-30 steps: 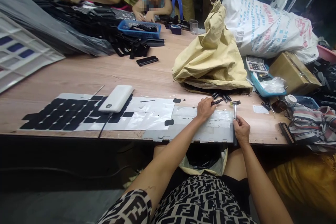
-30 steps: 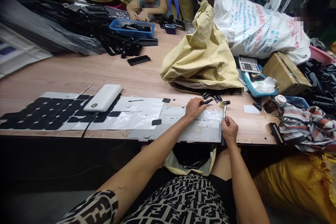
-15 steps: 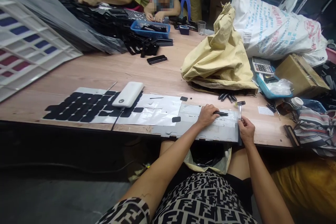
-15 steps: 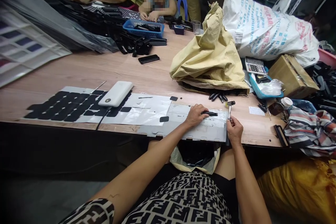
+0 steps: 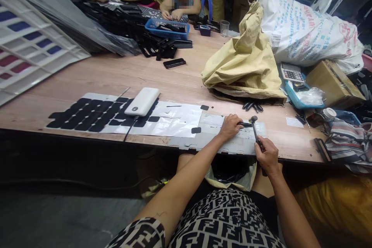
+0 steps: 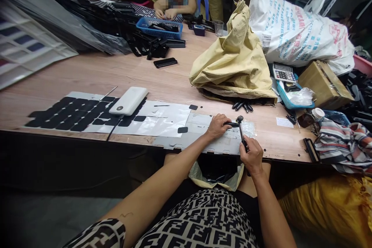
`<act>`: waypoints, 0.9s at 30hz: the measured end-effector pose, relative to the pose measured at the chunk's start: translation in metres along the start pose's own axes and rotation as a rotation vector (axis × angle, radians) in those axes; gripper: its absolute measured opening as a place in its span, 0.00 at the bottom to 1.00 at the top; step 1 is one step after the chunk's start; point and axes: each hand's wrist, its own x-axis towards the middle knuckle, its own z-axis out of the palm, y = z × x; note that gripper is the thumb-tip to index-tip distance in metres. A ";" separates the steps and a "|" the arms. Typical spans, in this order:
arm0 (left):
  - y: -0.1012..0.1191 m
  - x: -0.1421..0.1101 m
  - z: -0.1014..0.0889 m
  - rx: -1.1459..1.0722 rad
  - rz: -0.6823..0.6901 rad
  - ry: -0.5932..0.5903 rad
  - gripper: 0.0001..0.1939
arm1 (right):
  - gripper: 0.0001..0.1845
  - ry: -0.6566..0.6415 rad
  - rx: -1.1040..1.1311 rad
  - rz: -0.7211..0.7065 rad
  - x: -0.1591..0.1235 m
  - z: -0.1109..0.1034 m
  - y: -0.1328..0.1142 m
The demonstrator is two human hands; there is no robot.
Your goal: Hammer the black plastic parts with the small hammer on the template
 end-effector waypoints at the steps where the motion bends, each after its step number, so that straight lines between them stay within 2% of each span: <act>1: 0.000 0.000 0.000 0.002 -0.001 -0.001 0.07 | 0.16 -0.004 -0.009 -0.003 0.000 0.001 0.000; 7: 0.001 0.001 -0.001 -0.016 -0.019 -0.004 0.06 | 0.16 -0.032 -0.009 0.020 0.001 0.001 -0.004; 12: 0.004 0.000 -0.003 -0.027 -0.030 -0.001 0.06 | 0.16 -0.033 0.015 -0.028 0.004 0.005 -0.014; 17: 0.003 0.001 -0.003 -0.009 -0.033 -0.007 0.07 | 0.16 -0.088 0.004 -0.031 0.006 0.010 -0.010; 22: 0.002 0.002 -0.002 -0.023 -0.040 -0.012 0.07 | 0.17 -0.020 -0.003 0.122 0.025 0.000 0.016; 27: 0.004 0.003 -0.006 -0.008 -0.035 -0.036 0.07 | 0.22 0.073 0.137 0.378 0.040 0.000 0.054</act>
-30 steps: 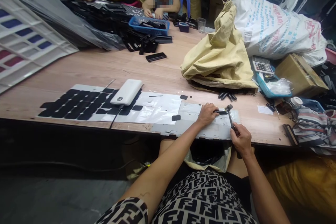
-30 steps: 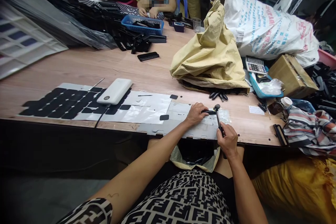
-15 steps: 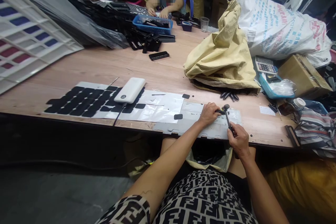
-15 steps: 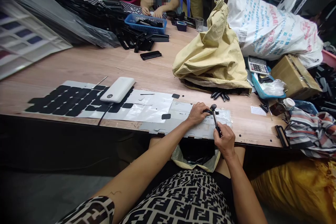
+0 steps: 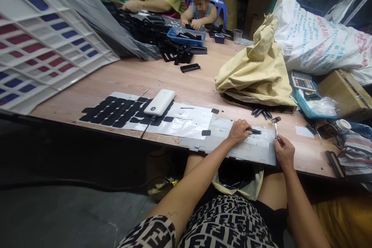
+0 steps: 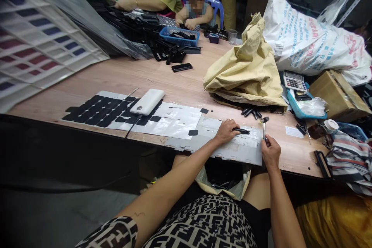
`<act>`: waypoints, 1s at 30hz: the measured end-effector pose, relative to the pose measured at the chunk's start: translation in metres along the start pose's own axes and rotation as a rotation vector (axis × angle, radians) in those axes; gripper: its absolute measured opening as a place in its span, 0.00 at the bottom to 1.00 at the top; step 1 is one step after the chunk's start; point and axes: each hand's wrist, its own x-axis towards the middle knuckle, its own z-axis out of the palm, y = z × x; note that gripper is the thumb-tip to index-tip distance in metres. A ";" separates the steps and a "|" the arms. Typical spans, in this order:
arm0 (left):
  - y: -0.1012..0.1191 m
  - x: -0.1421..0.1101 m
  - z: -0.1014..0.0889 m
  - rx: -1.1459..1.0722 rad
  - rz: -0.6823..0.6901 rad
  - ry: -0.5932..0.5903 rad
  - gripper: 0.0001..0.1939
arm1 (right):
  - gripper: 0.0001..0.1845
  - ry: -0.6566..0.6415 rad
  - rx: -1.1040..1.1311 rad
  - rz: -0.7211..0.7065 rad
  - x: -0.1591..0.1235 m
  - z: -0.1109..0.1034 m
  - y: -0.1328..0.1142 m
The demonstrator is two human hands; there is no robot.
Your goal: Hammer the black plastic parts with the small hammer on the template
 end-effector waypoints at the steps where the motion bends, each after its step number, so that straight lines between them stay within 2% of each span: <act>1: 0.000 0.000 -0.001 0.006 0.004 -0.009 0.07 | 0.24 0.008 0.049 0.059 0.003 0.001 0.005; 4: -0.001 0.000 -0.001 0.003 0.012 -0.014 0.10 | 0.27 0.027 0.144 0.175 0.005 0.005 0.011; 9: -0.004 -0.001 -0.001 -0.018 -0.002 0.008 0.21 | 0.27 0.024 0.161 0.204 0.001 0.006 0.004; 17: -0.004 -0.002 -0.001 -0.106 -0.008 0.029 0.24 | 0.26 0.016 0.142 0.194 0.000 0.004 0.001; 21: 0.000 -0.006 -0.008 -0.185 -0.017 0.036 0.23 | 0.26 0.009 0.143 0.191 0.001 0.003 0.005; 23: 0.005 -0.018 -0.014 -0.283 -0.016 0.041 0.23 | 0.26 0.012 0.143 0.188 0.001 0.003 0.006; 26: 0.019 -0.055 -0.023 -0.542 -0.047 0.007 0.23 | 0.27 0.027 0.142 0.173 0.003 0.003 0.007; 28: 0.030 -0.084 -0.024 -0.806 -0.169 -0.071 0.23 | 0.27 0.032 0.137 0.167 0.004 0.004 0.007; 30: 0.040 -0.110 -0.020 -1.110 -0.375 -0.131 0.25 | 0.27 0.028 0.131 0.172 0.005 0.004 0.006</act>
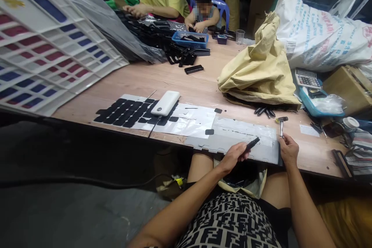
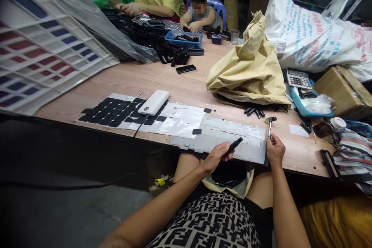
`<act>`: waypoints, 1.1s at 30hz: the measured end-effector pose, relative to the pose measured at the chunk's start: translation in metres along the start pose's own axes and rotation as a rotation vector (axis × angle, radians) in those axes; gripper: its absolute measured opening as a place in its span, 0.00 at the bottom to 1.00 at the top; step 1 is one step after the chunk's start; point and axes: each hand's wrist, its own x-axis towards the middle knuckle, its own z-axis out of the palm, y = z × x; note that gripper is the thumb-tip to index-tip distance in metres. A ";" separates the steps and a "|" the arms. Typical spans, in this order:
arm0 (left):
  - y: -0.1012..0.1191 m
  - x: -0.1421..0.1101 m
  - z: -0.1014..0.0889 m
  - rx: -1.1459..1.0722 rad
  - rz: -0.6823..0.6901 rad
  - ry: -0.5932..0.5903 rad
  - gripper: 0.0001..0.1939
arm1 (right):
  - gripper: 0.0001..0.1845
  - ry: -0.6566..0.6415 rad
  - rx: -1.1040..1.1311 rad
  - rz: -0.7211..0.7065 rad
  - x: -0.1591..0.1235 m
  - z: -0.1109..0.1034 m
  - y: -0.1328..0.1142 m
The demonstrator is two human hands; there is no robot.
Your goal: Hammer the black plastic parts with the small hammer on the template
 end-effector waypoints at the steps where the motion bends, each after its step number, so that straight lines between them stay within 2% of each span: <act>1: -0.004 -0.009 0.004 -0.146 -0.098 0.017 0.26 | 0.27 -0.003 -0.002 0.004 0.000 0.000 -0.001; 3: -0.012 -0.020 0.009 -0.367 -0.252 0.062 0.25 | 0.26 -0.007 0.002 0.007 0.000 0.001 -0.003; 6: -0.018 -0.023 0.013 -0.536 -0.380 0.057 0.23 | 0.25 -0.005 0.010 -0.014 0.000 0.002 -0.003; 14: -0.017 -0.021 0.018 -0.654 -0.489 0.001 0.21 | 0.25 -0.013 0.010 -0.005 -0.001 0.003 -0.002; 17: -0.023 -0.025 0.019 -0.610 -0.494 0.005 0.22 | 0.25 -0.014 -0.005 -0.020 0.000 0.003 -0.001; 22: -0.035 -0.039 0.013 -0.312 -0.407 0.010 0.26 | 0.24 -0.017 0.014 -0.015 0.000 0.004 0.001; 29: -0.043 -0.052 0.007 -0.328 -0.520 0.010 0.28 | 0.23 -0.007 -0.008 -0.031 -0.002 0.005 -0.002; 33: -0.058 -0.052 0.000 -0.035 -0.481 0.021 0.31 | 0.23 -0.012 -0.010 -0.025 -0.002 0.004 -0.002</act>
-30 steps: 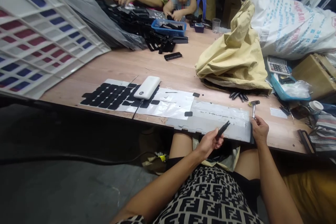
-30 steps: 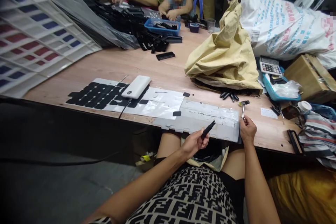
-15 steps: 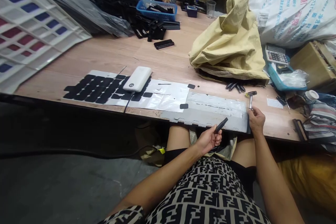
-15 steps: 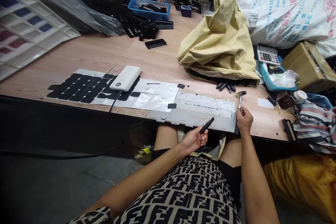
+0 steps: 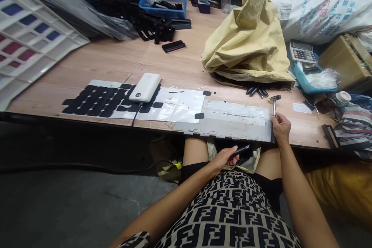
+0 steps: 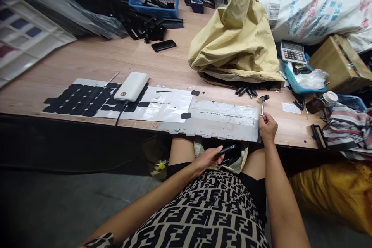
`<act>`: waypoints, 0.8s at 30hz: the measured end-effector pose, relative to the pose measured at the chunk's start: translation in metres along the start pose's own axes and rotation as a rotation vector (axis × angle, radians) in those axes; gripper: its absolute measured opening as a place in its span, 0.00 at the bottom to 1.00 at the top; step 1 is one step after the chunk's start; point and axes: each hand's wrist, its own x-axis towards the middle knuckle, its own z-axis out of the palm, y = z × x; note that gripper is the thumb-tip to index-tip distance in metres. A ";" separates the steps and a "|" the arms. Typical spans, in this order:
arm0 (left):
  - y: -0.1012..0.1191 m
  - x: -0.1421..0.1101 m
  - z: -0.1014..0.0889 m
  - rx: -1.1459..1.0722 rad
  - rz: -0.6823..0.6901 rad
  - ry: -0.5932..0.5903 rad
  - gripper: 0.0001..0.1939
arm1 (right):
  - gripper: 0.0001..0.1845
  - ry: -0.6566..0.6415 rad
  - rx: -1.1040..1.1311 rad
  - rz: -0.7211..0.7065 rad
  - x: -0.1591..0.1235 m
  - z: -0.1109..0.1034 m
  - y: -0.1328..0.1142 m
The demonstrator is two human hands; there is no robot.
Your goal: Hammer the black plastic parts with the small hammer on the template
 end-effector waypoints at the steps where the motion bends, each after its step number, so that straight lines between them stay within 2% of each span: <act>1: -0.004 0.002 -0.003 0.086 0.020 0.022 0.31 | 0.23 0.001 -0.002 -0.002 0.000 0.000 0.000; 3: -0.013 0.007 -0.008 0.213 0.043 0.058 0.32 | 0.23 -0.001 -0.008 -0.006 -0.001 -0.001 0.000; 5: -0.019 0.012 -0.011 0.239 0.014 0.063 0.33 | 0.23 -0.004 -0.014 -0.006 -0.002 -0.001 -0.001; 10: -0.020 0.015 -0.010 0.031 -0.146 0.022 0.32 | 0.22 -0.005 -0.015 -0.005 -0.002 -0.001 -0.002; 13: -0.017 0.016 -0.006 -0.056 -0.179 -0.017 0.30 | 0.23 -0.004 0.000 -0.006 -0.002 -0.001 -0.002; 15: -0.017 0.017 -0.005 -0.013 -0.172 -0.030 0.30 | 0.22 -0.004 0.006 -0.002 -0.002 -0.001 -0.001; 19: -0.016 0.016 -0.007 0.316 -0.048 0.002 0.27 | 0.22 -0.008 0.009 0.002 -0.002 -0.001 0.000; 22: -0.012 0.012 -0.011 0.697 0.079 0.122 0.19 | 0.23 -0.008 0.009 0.013 -0.003 -0.002 0.000; 24: -0.004 0.006 -0.012 0.896 0.111 0.145 0.15 | 0.23 -0.005 0.007 0.015 -0.003 -0.002 -0.001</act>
